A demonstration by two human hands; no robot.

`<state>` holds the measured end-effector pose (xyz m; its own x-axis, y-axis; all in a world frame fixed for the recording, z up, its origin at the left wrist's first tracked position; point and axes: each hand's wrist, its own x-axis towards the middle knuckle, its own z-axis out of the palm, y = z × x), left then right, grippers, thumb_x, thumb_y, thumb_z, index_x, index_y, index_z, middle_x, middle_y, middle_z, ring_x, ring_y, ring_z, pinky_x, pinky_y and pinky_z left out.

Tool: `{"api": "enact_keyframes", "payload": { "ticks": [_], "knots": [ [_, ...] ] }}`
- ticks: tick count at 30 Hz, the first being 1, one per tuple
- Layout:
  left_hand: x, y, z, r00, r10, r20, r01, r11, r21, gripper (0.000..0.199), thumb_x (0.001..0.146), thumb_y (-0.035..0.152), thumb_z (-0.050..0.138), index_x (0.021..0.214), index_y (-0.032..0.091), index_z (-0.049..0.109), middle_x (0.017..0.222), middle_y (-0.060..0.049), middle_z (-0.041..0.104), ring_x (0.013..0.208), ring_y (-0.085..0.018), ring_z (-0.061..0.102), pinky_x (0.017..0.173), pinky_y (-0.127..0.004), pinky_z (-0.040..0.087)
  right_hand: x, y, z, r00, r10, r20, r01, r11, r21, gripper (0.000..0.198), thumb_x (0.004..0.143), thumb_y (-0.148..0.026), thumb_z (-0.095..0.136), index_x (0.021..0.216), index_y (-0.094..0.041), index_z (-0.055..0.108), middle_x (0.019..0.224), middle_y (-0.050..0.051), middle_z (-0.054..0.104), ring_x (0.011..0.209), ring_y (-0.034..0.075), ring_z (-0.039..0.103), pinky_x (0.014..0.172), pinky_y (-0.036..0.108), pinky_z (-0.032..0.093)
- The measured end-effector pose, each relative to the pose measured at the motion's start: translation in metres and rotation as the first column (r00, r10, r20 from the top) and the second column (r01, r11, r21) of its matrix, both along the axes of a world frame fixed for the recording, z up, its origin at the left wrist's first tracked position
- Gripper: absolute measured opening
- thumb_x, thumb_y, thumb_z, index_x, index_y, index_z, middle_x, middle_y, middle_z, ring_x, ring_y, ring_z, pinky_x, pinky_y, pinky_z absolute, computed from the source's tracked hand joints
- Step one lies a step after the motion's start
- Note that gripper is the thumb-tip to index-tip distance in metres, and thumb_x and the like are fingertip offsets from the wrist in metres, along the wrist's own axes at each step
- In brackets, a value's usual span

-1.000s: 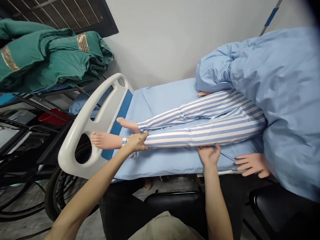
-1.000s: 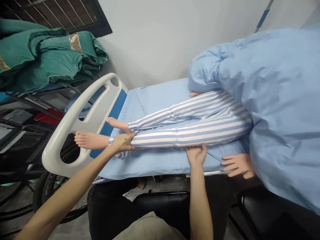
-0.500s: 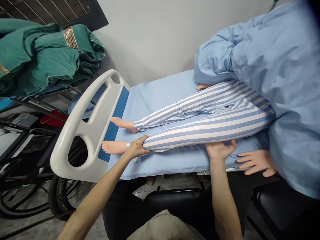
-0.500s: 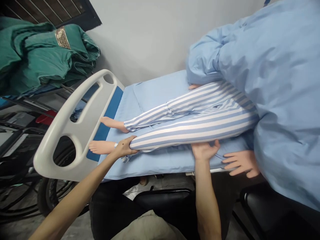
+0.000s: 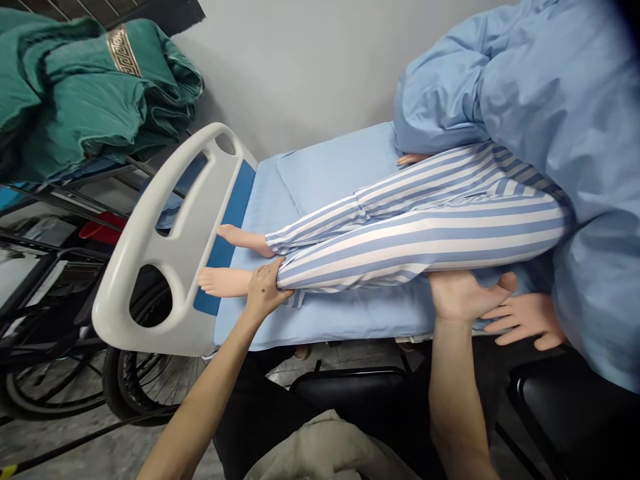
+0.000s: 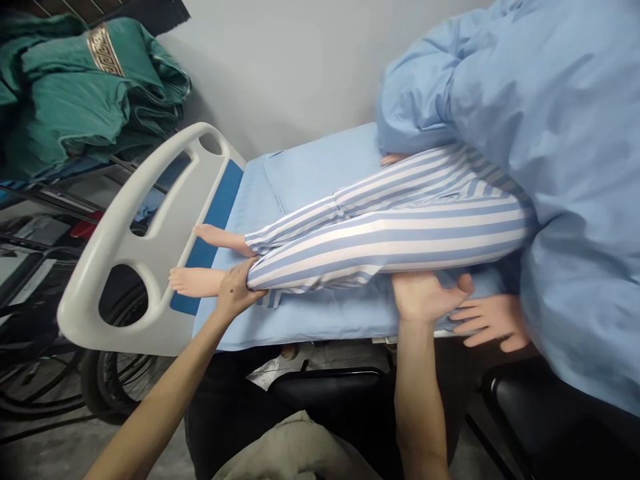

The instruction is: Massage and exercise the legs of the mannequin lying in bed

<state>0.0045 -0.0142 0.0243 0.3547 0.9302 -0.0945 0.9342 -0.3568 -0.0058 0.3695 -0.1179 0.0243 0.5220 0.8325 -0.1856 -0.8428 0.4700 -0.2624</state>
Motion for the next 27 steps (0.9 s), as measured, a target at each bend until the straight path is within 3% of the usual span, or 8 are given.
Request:
{"api": "enact_keyframes", "payload": {
  "ticks": [2, 6, 11, 18, 23, 27],
  "knots": [
    [0.003, -0.003, -0.012, 0.999, -0.006, 0.034, 0.005, 0.999, 0.047, 0.077, 0.076, 0.031, 0.065, 0.145, 0.015, 0.035, 0.142, -0.014, 0.054, 0.129, -0.036, 0.05, 0.112, -0.043, 0.034, 0.0, 0.0, -0.002, 1.0, -0.004, -0.005, 0.005, 1.0, 0.013, 0.042, 0.076, -0.054, 0.05, 0.108, -0.033, 0.066, 0.113, 0.003, 0.068, 0.13, 0.03, 0.052, 0.112, 0.049, 0.046],
    [0.01, -0.006, -0.033, 0.996, 0.016, 0.087, -0.022, 0.997, 0.074, 0.074, 0.076, 0.029, 0.065, 0.143, 0.011, 0.036, 0.14, -0.017, 0.056, 0.127, -0.038, 0.05, 0.112, -0.048, 0.031, 0.002, 0.0, -0.011, 0.991, 0.015, -0.136, 0.007, 0.987, 0.158, 0.039, 0.077, -0.048, 0.05, 0.109, -0.032, 0.065, 0.11, 0.004, 0.069, 0.131, 0.031, 0.051, 0.113, 0.052, 0.043],
    [0.009, -0.009, -0.038, 0.993, 0.066, 0.094, -0.074, 0.994, 0.083, 0.07, 0.076, 0.031, 0.064, 0.141, 0.018, 0.041, 0.139, -0.013, 0.058, 0.13, -0.035, 0.049, 0.115, -0.048, 0.027, 0.004, -0.002, -0.016, 0.981, 0.052, -0.186, -0.007, 0.972, 0.235, 0.035, 0.077, -0.044, 0.05, 0.105, -0.031, 0.066, 0.112, 0.004, 0.069, 0.131, 0.031, 0.05, 0.113, 0.053, 0.042],
    [0.002, -0.001, -0.031, 1.0, -0.012, 0.027, 0.009, 0.994, 0.107, 0.049, 0.076, 0.034, 0.065, 0.122, 0.02, 0.058, 0.121, -0.012, 0.068, 0.121, -0.033, 0.055, 0.116, -0.048, 0.023, 0.001, 0.002, -0.018, 0.997, 0.02, -0.075, -0.017, 0.999, 0.042, 0.043, 0.074, -0.052, 0.052, 0.107, -0.028, 0.065, 0.113, 0.004, 0.068, 0.128, 0.031, 0.052, 0.108, 0.052, 0.046],
    [-0.002, -0.002, -0.029, 0.999, -0.018, 0.046, 0.015, 0.997, 0.078, 0.053, 0.078, 0.03, 0.059, 0.13, 0.018, 0.053, 0.127, -0.013, 0.064, 0.121, -0.033, 0.054, 0.109, -0.046, 0.032, 0.004, 0.002, -0.034, 0.996, 0.045, 0.08, -0.044, 0.999, -0.015, 0.05, 0.073, -0.058, 0.051, 0.11, -0.027, 0.065, 0.117, 0.005, 0.067, 0.127, 0.029, 0.052, 0.104, 0.049, 0.049],
    [-0.005, -0.003, -0.029, 0.998, -0.019, 0.057, 0.017, 0.999, 0.046, 0.057, 0.076, 0.024, 0.057, 0.132, 0.019, 0.05, 0.135, -0.012, 0.06, 0.126, -0.031, 0.05, 0.11, -0.045, 0.032, 0.008, 0.0, -0.048, 0.981, 0.084, 0.177, -0.077, 0.996, -0.049, 0.052, 0.072, -0.057, 0.055, 0.113, -0.027, 0.065, 0.123, 0.004, 0.065, 0.125, 0.028, 0.054, 0.096, 0.044, 0.055]
  ]
}}
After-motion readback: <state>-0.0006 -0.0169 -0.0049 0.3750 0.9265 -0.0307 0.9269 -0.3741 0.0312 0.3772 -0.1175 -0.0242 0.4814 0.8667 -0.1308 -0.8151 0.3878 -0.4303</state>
